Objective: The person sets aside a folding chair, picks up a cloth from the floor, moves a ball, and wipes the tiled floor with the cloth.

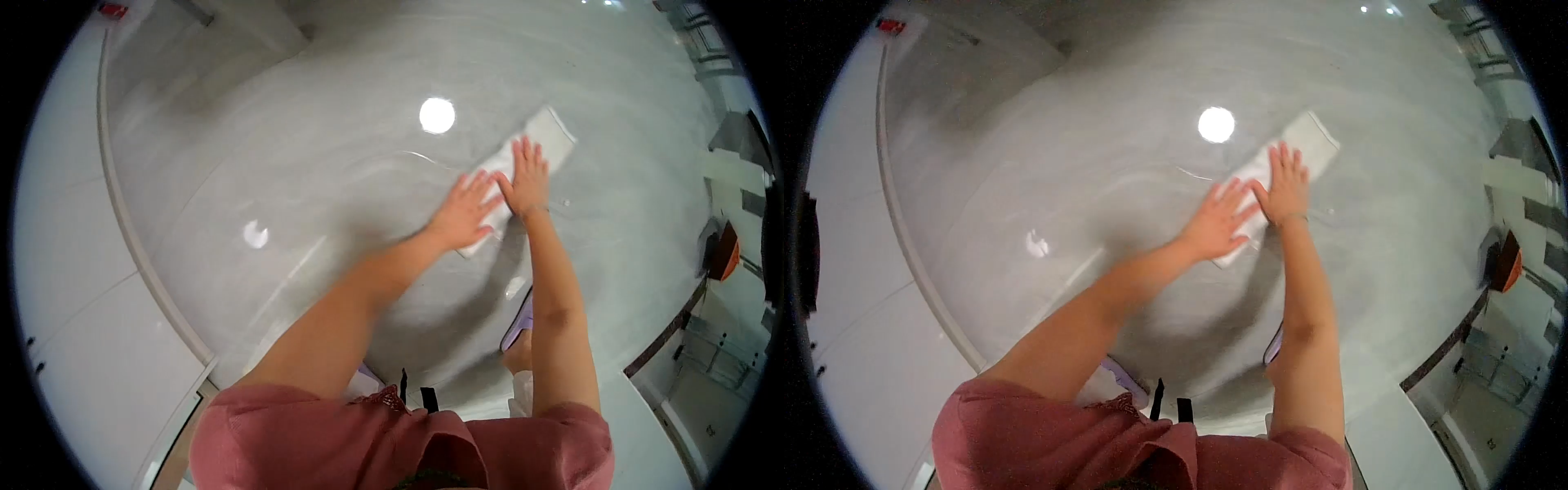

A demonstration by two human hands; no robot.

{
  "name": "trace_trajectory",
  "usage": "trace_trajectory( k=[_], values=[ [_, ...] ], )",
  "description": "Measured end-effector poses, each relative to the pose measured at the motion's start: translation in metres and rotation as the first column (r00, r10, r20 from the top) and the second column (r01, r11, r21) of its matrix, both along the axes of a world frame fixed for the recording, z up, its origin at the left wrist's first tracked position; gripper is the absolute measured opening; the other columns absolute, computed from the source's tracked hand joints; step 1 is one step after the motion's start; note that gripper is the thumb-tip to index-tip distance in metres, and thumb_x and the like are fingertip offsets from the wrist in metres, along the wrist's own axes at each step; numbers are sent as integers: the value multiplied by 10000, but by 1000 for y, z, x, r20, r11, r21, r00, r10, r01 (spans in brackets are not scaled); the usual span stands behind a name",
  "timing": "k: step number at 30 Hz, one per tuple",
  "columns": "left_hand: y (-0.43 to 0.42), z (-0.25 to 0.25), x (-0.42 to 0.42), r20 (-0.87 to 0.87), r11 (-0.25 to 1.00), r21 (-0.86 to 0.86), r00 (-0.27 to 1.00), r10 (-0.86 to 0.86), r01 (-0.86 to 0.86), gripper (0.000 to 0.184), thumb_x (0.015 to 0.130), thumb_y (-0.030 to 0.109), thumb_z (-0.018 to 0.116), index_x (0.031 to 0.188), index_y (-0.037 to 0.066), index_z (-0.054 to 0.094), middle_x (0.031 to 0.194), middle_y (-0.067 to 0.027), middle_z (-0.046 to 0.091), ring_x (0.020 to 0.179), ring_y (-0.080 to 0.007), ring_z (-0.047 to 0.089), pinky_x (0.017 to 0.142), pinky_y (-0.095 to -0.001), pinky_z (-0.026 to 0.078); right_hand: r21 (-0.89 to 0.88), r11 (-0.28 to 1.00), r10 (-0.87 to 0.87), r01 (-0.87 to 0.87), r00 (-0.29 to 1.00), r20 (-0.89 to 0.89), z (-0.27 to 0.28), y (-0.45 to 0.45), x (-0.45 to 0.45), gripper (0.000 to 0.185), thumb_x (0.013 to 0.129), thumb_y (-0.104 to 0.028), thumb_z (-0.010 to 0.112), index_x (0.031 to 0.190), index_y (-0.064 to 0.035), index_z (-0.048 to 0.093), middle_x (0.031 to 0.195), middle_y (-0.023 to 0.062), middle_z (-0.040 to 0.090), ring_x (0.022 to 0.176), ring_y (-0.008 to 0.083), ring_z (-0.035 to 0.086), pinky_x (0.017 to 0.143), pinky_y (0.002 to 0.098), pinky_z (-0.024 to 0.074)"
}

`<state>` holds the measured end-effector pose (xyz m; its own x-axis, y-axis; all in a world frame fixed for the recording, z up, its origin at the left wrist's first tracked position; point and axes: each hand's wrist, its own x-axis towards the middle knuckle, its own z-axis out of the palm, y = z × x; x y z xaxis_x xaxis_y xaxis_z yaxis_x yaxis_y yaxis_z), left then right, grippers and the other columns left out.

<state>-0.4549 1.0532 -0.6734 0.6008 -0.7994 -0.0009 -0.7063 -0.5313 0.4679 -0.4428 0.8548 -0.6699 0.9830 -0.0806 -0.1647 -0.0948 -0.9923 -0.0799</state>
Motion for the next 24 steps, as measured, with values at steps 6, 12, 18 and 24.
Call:
trace_trajectory(
  k=[6,12,18,24],
  values=[
    [1,-10,-33,58,989,59,989,-139,136,715,864,541,567,1460,184,395,1590,-152,161,1467,-329,138,1165,-521,123,-13,993,-119,119,990,-81,-12,4,-46,812,904,-494,524,1525,-82,200,1607,122,120,1457,417,110,1145,572,165],
    [48,-14,-4,8,995,45,996,-87,86,714,845,510,609,1458,210,400,1594,-129,162,1466,-316,160,1157,-558,122,-25,999,20,-23,994,-108,-15,42,2,808,907,-506,502,1529,-90,195,1608,126,111,1459,426,94,1148,578,144],
    [156,11,46,79,988,154,997,-27,15,716,837,431,643,1465,211,378,1595,-102,168,1452,-350,188,1141,-579,175,10,993,119,-119,991,-53,5,155,70,821,889,-503,531,1527,-100,209,1609,110,120,1465,409,85,1152,590,119],
    [235,29,-61,-24,923,348,982,186,-167,846,796,375,718,1494,152,293,1571,-222,121,1427,-452,160,1133,-578,183,261,884,389,-388,920,52,3,262,11,823,829,-414,611,1504,-84,277,1582,111,217,1458,396,130,1152,595,103]
  ],
)
